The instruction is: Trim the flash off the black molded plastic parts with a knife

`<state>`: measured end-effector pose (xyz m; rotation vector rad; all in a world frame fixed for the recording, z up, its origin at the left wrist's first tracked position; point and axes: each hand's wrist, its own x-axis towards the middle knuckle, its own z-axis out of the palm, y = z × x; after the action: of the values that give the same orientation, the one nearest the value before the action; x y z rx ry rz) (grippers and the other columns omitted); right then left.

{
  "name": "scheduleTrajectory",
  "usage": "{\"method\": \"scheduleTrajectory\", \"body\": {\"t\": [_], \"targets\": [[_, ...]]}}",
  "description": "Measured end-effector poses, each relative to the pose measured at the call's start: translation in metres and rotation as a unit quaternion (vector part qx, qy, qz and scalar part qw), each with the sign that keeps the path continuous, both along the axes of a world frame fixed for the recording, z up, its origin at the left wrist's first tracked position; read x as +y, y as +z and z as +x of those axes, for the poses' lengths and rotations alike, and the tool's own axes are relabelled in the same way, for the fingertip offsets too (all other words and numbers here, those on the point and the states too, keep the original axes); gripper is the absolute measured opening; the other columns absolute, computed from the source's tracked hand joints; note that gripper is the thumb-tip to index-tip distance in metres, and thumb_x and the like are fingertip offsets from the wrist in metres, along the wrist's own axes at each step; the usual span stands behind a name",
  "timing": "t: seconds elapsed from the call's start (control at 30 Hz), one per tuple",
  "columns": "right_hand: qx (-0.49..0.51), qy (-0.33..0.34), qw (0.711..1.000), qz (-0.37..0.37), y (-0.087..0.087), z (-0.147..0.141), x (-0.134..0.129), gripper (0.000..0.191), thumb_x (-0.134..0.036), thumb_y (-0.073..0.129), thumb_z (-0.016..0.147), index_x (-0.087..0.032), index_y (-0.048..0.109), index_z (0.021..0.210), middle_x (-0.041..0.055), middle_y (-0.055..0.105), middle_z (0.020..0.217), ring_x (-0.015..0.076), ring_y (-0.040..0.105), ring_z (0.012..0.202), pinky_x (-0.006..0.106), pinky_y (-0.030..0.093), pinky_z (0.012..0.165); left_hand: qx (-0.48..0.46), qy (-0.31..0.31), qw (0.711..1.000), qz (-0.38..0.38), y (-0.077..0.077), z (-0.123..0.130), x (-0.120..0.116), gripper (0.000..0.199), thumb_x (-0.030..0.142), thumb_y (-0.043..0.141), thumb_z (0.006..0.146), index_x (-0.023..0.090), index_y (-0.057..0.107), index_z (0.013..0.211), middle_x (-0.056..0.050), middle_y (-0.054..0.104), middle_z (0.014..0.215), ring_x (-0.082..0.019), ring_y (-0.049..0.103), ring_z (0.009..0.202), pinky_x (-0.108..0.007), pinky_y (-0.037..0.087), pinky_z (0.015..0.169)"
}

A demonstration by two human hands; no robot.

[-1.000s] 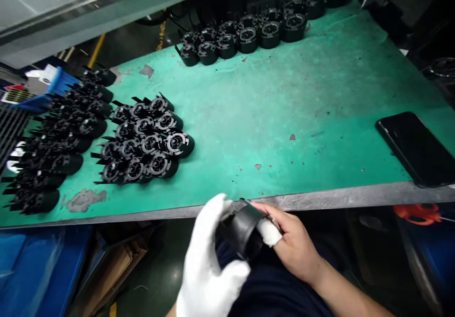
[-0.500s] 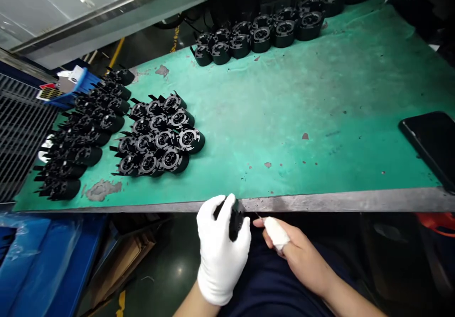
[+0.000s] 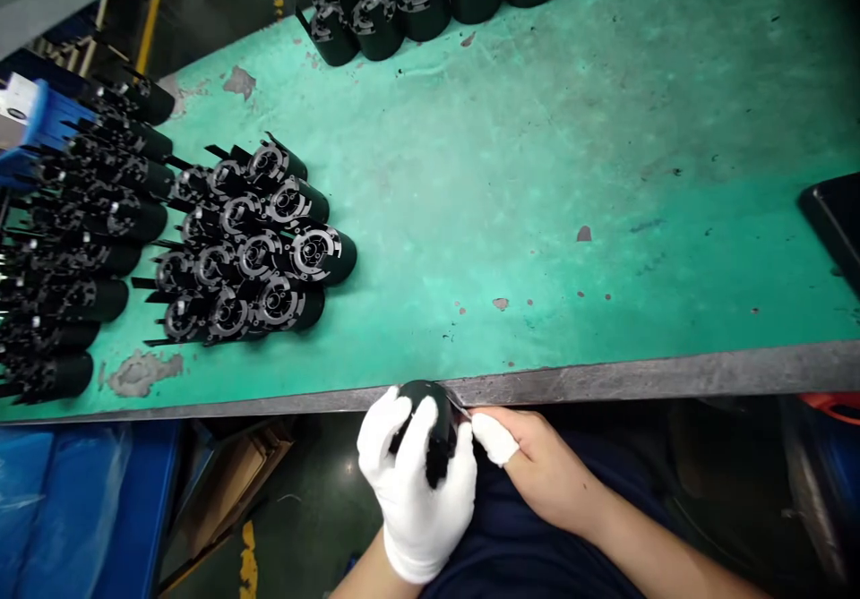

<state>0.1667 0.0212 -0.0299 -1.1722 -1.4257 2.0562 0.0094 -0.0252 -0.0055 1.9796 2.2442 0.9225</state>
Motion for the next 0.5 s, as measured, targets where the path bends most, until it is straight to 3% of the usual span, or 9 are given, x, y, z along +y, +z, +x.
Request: {"method": "scheduleTrajectory", "body": {"t": [0.23,0.5], "targets": [[-0.032,-0.010,0.999,0.005,0.0002,-0.0057,-0.0005,0.026,-0.029,0.047,0.098,-0.022,0.070,0.087,0.0026,0.069,0.081,0.0215,0.062,0.080,0.032,0.048,0.078,-0.001,-0.003,1.000,0.027,-0.0015,0.0006,0.0016,0.053,0.009,0.082,0.069,0.022,0.060,0.116,-0.009,0.052,0.114,-0.035,0.058,0.118,-0.056,0.054,0.098],[0.000,-0.019,1.000,-0.007,-0.0070,-0.0011,-0.0018,0.030,-0.036,0.049,0.097,-0.021,0.072,0.084,0.0023,0.068,0.075,0.0217,0.062,0.078,0.031,0.048,0.074,0.002,-0.006,1.000,0.029,-0.0027,-0.0010,0.0024,0.054,0.010,0.084,0.066,0.021,0.061,0.114,-0.010,0.054,0.113,-0.036,0.060,0.116,-0.057,0.055,0.097]]}}
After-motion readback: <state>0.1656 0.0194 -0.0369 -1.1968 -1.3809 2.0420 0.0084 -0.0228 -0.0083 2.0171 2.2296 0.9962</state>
